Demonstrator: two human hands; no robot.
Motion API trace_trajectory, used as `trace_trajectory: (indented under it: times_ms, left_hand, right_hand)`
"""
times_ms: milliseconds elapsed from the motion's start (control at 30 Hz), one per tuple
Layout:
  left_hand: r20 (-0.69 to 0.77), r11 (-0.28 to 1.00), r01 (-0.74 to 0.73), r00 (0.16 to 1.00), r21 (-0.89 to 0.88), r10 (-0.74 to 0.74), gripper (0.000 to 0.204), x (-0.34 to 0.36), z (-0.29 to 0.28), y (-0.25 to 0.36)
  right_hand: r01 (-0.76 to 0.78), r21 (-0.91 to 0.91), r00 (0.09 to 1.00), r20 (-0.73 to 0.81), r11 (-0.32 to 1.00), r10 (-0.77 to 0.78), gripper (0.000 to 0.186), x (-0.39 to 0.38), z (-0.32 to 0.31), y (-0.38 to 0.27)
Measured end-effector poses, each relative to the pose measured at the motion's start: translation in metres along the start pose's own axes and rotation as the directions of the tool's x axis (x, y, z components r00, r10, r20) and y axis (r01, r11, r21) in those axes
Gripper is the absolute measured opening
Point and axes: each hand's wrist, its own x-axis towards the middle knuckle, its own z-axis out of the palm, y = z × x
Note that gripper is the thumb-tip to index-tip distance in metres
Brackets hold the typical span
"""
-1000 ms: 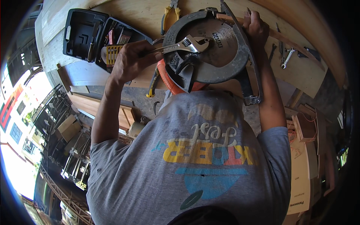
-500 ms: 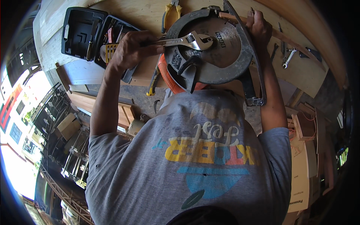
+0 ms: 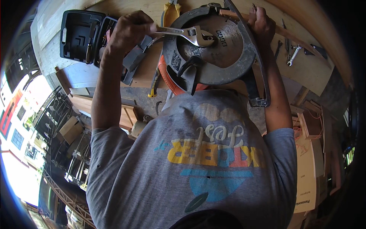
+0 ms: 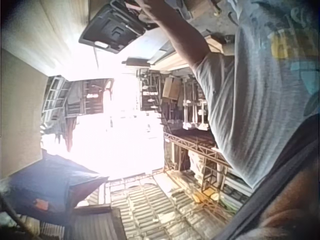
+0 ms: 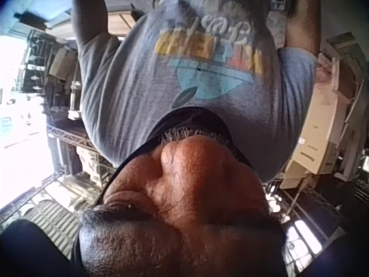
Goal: Adjusting the blade of a circular saw using a wrench on a workbench.
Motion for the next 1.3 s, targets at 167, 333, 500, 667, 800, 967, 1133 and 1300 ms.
trace_trajectory:
  times_ms: [167, 333, 500, 667, 800, 967, 1133, 1300]
  left_hand:
    - [-0.288, 0.633, 0.094, 0.833, -0.768, -0.473, 0.021, 0.012, 0.022, -0.024]
    - [-0.495, 0.691, -0.073, 0.752, -0.719, -0.436, 0.023, 0.046, 0.033, -0.014]
    - [-0.39, 0.733, -0.341, 0.914, -0.588, 0.112, 0.025, 0.116, 0.017, -0.032]
    - [-0.421, 0.997, -0.074, 0.905, -0.026, 0.056, 0.034, 0.181, 0.074, 0.02]
    - [-0.304, 0.984, -0.135, 0.948, -0.114, 0.095, 0.036, 0.195, 0.077, -0.018]
    - [-0.406, 0.973, -0.124, 0.913, -0.196, 0.035, 0.037, 0.197, 0.051, -0.06]
    - [-0.384, 0.945, -0.125, 0.923, -0.303, -0.001, 0.038, 0.215, 0.05, -0.084]
    - [-0.447, 0.993, -0.114, 0.889, -0.009, 0.098, 0.039, 0.214, 0.098, 0.007]
  right_hand:
    - [-0.017, 0.039, 1.0, 0.021, 0.999, 0.017, 0.021, -0.012, 0.007, 0.003]
    - [0.022, 0.05, 1.0, -0.013, 0.999, -0.022, 0.02, -0.006, 0.002, 0.002]
    - [0.049, 0.007, 0.999, -0.017, 0.999, -0.049, 0.019, -0.003, 0.01, -0.003]
    - [0.013, -0.073, 1.0, -0.022, 0.997, -0.015, 0.018, -0.006, 0.006, 0.007]
    - [0.007, -0.084, 0.999, -0.03, 0.996, -0.01, 0.019, -0.013, 0.014, 0.006]
    - [-0.006, -0.064, 1.0, 0.02, 0.998, 0.007, 0.02, -0.003, -0.003, 0.005]
    - [-0.002, -0.026, 1.0, 0.018, 1.0, 0.002, 0.023, -0.005, 0.014, -0.003]
    - [0.067, -0.196, 0.997, 0.035, 0.978, -0.061, 0.023, -0.012, 0.016, 0.02]
